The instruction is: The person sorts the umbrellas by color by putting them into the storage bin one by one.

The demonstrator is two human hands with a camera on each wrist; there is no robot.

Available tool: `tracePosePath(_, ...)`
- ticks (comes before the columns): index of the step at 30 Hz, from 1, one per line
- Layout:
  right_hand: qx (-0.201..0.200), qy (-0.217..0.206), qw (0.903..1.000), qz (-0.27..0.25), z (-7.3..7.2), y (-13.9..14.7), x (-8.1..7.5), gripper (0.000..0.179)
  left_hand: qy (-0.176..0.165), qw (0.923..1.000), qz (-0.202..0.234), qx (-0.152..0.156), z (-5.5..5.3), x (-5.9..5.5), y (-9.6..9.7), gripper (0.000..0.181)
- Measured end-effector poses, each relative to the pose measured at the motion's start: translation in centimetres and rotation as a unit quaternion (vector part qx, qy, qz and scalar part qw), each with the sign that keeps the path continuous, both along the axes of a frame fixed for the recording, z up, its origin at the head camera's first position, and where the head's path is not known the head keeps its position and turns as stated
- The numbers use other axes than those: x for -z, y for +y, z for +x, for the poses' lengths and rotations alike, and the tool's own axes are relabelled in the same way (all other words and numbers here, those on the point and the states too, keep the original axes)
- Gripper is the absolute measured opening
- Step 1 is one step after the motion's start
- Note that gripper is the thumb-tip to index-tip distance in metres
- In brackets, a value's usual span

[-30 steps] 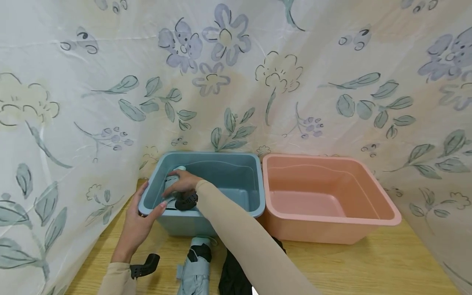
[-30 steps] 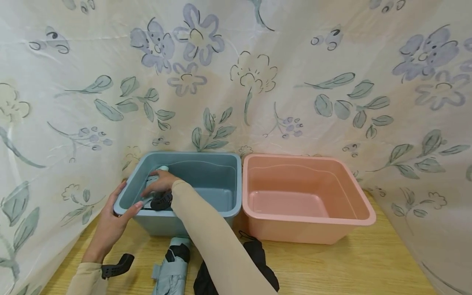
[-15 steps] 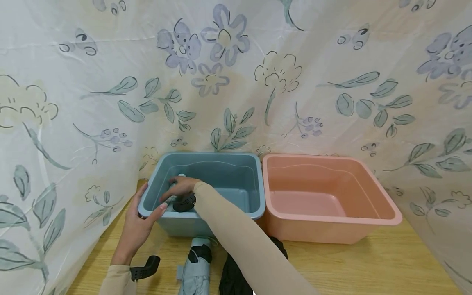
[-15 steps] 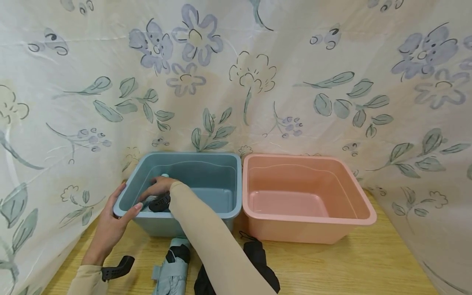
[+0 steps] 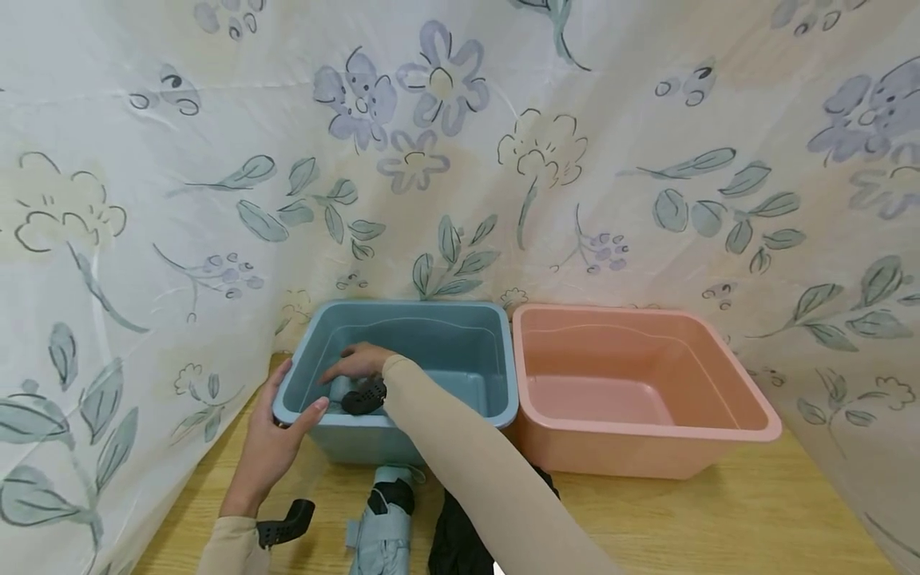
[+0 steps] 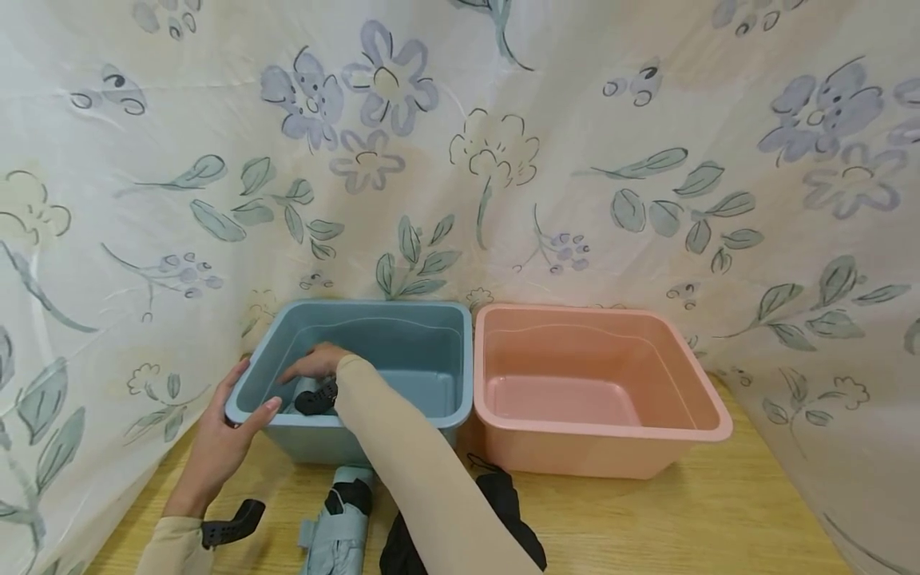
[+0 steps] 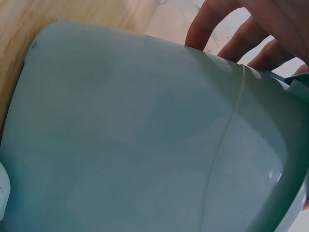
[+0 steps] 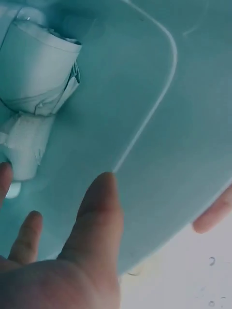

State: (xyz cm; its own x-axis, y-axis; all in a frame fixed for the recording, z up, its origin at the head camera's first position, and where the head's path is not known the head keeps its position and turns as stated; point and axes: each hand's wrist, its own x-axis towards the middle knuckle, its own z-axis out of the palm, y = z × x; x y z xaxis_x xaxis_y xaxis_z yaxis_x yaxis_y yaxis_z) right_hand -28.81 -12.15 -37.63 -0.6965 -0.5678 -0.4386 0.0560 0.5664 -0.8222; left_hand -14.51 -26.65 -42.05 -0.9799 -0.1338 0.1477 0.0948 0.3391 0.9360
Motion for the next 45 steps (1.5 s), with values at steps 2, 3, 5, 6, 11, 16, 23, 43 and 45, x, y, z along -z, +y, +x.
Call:
tracePosePath(2,0.005,0.006,1.0,-0.003,0.2,0.2,-0.3,0.072,-0.004,1.0,0.002,-0.001,0.0,0.0,0.0,0.089)
tracePosePath(3,0.004,0.007,1.0,-0.005,0.3,0.3,-0.4,0.07,-0.005,1.0,0.002,-0.001,0.0,0.0,0.0,0.089)
tracePosePath(5,0.004,0.013,0.9999,-0.006,0.5,0.6,-0.9,0.069,-0.007,1.0,-0.003,-0.004,0.1,0.0,0.1,0.088)
tracePosePath(6,0.003,0.016,0.9999,-0.005,0.6,0.8,-1.1,0.069,-0.006,1.0,-0.004,-0.006,0.1,0.0,0.1,0.088)
tracePosePath(11,0.006,0.023,0.9997,-0.003,1.0,1.9,-2.1,0.07,0.002,1.0,-0.008,-0.005,-0.2,-0.1,0.1,0.087)
tracePosePath(16,0.003,0.006,0.9991,-0.042,2.0,3.1,-3.0,0.071,0.0,0.9998,-0.017,-0.006,-0.2,-0.2,0.1,0.086)
tracePosePath(23,-0.016,0.028,0.9963,-0.079,4.1,5.3,-4.6,0.065,0.0,0.9998,-0.017,-0.008,-0.1,-0.2,-0.3,0.086)
tracePosePath(43,-0.059,0.072,0.9803,-0.175,9.8,12.6,-6.5,0.06,-0.013,0.9998,0.001,-0.012,-0.3,0.1,0.1,0.09)
tracePosePath(45,-0.057,0.073,0.9792,-0.18,10.3,13.4,-6.5,0.059,-0.014,0.9998,0.0,-0.013,-0.3,0.1,0.1,0.091)
